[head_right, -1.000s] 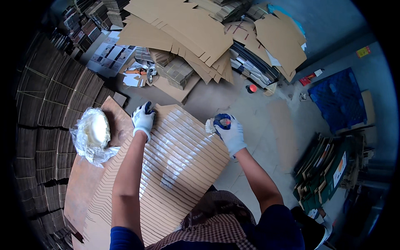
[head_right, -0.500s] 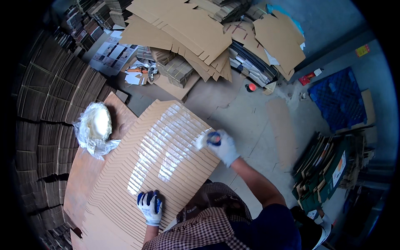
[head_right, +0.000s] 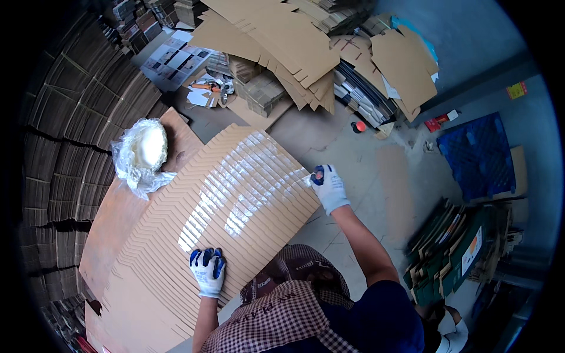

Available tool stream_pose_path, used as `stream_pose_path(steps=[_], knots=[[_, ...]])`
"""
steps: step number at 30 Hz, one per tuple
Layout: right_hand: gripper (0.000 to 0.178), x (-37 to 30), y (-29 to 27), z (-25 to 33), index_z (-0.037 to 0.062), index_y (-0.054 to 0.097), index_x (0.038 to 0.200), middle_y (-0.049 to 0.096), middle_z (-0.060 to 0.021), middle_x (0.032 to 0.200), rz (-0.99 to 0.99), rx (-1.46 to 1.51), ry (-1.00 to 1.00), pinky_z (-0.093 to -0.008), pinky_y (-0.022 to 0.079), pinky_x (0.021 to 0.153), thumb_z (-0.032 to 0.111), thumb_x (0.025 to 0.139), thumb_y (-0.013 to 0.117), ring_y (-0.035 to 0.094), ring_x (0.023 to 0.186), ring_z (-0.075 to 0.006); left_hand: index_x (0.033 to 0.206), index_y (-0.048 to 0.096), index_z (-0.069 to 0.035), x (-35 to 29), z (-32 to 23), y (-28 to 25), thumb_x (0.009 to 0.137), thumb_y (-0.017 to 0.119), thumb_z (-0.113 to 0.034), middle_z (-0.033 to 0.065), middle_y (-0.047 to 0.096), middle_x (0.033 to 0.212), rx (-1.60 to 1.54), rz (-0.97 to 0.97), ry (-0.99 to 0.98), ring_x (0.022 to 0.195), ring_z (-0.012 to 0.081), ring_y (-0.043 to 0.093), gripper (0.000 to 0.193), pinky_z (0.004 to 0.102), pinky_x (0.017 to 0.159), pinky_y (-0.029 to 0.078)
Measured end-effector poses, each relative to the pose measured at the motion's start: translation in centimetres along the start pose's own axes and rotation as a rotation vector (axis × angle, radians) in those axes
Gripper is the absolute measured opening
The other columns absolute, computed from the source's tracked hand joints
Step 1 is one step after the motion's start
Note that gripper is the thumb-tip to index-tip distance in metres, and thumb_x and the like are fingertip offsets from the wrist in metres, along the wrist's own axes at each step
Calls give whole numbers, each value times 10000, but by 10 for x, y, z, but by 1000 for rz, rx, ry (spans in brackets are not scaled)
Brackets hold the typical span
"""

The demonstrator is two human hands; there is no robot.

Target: The person aligns a stack of flat cardboard pieces on a workbench, then uses a white paste from a plastic bag to apply glue along the corrugated edges of the cardboard. The person spreads the paste evenly across the surface with gloved hands.

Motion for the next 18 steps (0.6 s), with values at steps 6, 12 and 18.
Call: stream_pose_path(steps=[6, 12, 18], knots=[[395, -83, 8, 91, 82, 595, 1174, 603, -158, 1121, 333, 276, -381, -443, 530, 824, 263, 841, 705, 643, 921, -348, 1088, 695, -147, -1, 2, 0, 766, 713, -231, 66, 622, 1107, -4, 3, -3, 1097, 320, 532, 334, 510, 1022, 377], [415, -65, 25, 66, 90, 592, 1220, 547, -118, 1286, 308, -312, -535, -441, 495, 901, 200, 824, 645, 573, 1088, -295, 1080, 696, -146, 0, 1, -3, 765, 723, -215, 67, 626, 1092, -22, 2, -15, 1079, 321, 544, 323, 510, 1013, 392], [414, -104, 27, 86, 107, 595, 1237, 519, -120, 1351, 377, -312, -688, -414, 489, 968, 174, 829, 630, 519, 1210, -329, 1094, 695, -142, 0, 0, -2, 778, 719, -216, 71, 629, 1081, -35, 11, -11, 1054, 321, 553, 325, 508, 1000, 396]])
Point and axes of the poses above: each hand's wrist, its own x-axis towards the middle knuckle, its own y-axis out of the palm, z = x × y, the point moved 1 cm from there along x, towards the middle knuckle
